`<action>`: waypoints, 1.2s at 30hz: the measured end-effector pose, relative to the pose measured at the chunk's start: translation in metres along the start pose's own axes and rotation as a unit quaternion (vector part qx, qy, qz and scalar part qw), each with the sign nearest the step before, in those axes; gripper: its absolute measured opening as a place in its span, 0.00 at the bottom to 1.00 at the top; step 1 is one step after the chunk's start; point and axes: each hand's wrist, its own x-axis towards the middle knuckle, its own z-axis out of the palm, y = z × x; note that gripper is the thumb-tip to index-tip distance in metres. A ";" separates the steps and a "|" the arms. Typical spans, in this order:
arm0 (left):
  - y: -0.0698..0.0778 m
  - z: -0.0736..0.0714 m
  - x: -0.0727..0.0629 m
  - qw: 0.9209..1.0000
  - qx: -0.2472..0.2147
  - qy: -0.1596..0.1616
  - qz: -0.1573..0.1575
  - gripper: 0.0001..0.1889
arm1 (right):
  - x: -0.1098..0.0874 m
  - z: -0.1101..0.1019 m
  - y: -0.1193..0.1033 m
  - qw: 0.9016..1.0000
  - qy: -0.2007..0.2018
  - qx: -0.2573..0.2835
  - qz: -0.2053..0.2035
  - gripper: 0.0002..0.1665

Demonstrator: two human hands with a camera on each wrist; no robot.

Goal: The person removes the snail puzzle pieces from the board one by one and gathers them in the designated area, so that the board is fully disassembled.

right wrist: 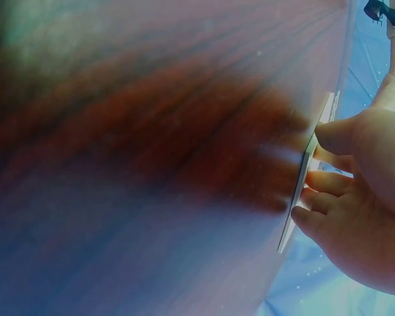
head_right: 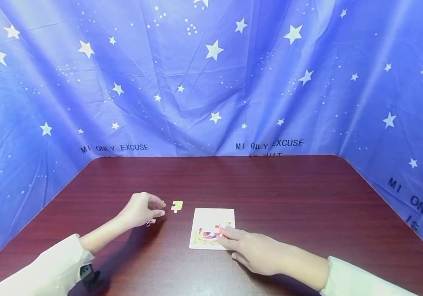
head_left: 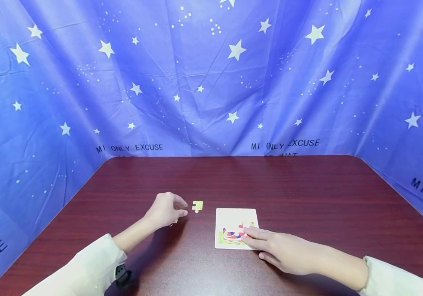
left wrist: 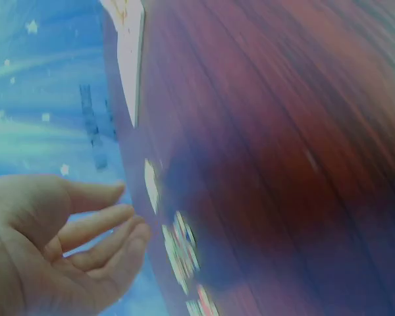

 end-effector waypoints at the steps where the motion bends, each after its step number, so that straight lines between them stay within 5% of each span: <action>1: 0.004 0.003 0.000 1.000 -0.004 -0.006 0.017 0.07 | 0.000 0.000 0.000 1.000 0.001 -0.002 -0.002 0.27; 7: 0.029 0.026 0.002 0.987 -0.041 -0.055 0.144 0.10 | 0.000 -0.001 0.000 1.000 0.004 0.000 -0.008 0.27; 12: 0.047 0.044 0.001 0.976 -0.031 -0.090 0.193 0.12 | 0.000 0.000 0.000 1.000 0.006 0.001 -0.009 0.26; 22: 0.078 0.063 -0.002 0.965 0.024 -0.122 0.232 0.12 | 0.001 0.000 0.000 1.000 0.005 -0.001 -0.015 0.29; 28: 0.082 0.065 -0.004 0.960 0.016 -0.113 0.257 0.03 | 0.000 0.000 0.000 1.000 0.012 -0.004 -0.019 0.30; 36: 0.085 0.064 -0.005 0.960 -0.003 -0.108 0.260 0.04 | -0.006 -0.002 -0.001 1.000 0.011 -0.002 -0.012 0.33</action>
